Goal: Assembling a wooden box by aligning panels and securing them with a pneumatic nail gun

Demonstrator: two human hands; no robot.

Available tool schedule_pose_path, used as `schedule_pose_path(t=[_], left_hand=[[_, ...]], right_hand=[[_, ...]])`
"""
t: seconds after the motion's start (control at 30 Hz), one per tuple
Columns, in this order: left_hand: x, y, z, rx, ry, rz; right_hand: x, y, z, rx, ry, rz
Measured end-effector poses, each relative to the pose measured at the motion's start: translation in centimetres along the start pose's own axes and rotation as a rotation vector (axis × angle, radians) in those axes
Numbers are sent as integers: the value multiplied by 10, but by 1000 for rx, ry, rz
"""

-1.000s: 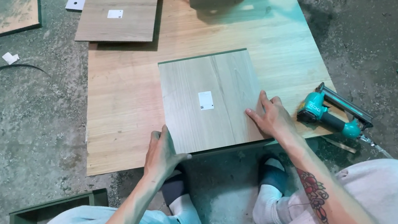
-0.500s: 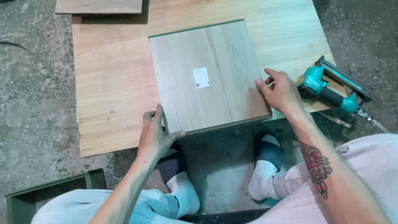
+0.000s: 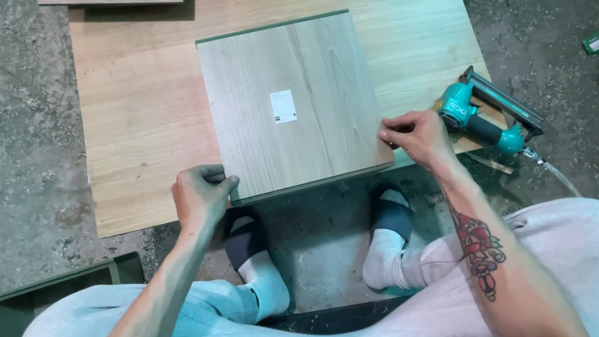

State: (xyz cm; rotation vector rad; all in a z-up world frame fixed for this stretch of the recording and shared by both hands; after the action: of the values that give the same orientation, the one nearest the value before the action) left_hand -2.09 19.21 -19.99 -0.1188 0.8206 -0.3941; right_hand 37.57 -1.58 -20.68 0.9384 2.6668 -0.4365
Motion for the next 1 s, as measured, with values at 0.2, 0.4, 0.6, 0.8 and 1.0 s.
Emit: schedule_pose_path(t=[0.2, 0.4, 0.6, 0.8, 1.0], left_hand=[[-7, -6, 7, -15, 77, 11], [-7, -6, 0, -32, 75, 22], [-10, -10, 3, -43, 80, 3], [-6, -3, 10, 12, 109, -53], [-17, 29, 30, 29, 125, -101]], right_hand=[[2, -6, 4, 12, 31, 38], [2, -5, -1, -61, 49, 27], [1, -3, 11, -42, 24, 31], [0, -5, 3, -9, -67, 94], [1, 2, -15, 6, -121, 105]])
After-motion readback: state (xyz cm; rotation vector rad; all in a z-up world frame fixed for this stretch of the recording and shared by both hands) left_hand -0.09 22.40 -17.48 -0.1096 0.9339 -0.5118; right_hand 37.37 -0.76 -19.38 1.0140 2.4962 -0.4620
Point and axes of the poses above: each hand's wrist, its own y-axis towards the middle knuckle, its own x-axis out of the palm, z = x × y, the point moved 10 cm from there along y, towards the middle knuckle, and after that the axes turned 2 degrees about -z, right-handed, at the moved point
